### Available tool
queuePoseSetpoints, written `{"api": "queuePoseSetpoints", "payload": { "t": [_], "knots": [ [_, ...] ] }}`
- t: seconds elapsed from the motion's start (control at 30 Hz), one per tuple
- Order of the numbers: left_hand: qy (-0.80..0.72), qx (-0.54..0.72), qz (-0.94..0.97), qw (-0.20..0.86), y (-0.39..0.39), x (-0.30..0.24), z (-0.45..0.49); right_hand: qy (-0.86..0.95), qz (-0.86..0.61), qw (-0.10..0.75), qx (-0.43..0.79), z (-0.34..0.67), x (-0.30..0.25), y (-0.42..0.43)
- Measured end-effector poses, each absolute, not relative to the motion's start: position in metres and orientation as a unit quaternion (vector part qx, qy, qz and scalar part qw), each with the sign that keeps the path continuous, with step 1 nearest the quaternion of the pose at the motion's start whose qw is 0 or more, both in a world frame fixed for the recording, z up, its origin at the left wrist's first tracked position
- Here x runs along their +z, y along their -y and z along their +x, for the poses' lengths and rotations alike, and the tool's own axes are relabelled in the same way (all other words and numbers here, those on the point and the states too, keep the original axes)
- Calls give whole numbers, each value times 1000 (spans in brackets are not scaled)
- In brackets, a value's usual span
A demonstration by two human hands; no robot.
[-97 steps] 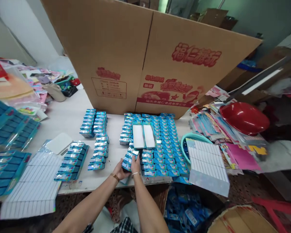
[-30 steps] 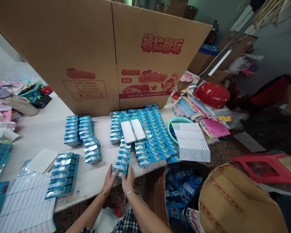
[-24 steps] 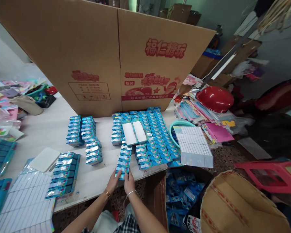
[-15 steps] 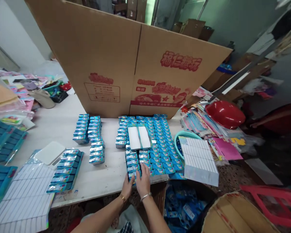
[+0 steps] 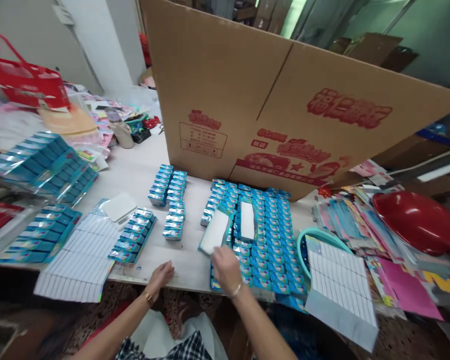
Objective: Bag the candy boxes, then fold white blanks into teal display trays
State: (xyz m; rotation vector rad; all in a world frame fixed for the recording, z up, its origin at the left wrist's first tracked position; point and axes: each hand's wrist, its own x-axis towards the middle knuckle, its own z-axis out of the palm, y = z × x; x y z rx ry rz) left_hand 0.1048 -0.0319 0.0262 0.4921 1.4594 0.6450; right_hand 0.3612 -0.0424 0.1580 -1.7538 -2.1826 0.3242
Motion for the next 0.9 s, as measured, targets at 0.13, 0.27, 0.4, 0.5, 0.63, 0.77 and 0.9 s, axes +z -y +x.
{"api": "queuePoseSetpoints", "payload": {
  "t": [0.13,0.27,0.4,0.5,0.63,0.77,0.9],
  "knots": [
    [-672,315,183,645,11,34,68,825,-513,126,201,284,139,117],
    [-662,280,227,657,0,33,76,831,-508,60,221,246,83,126],
    [-658,290,268,641,3,22,103,790,-567,0,231,242,47,93],
    [-670,342,281,596,-1,18,109,748,-589,84,293,247,43,71],
    [-682,417,294,524,-35,24,94,551,-635,322,435,252,39,23],
    [-654,437,313,533,-93,22,83,305,-647,444,540,244,18,-61],
    [-604,420,329,592,-137,9,91,236,-633,485,556,224,-7,-122]
  ]
}}
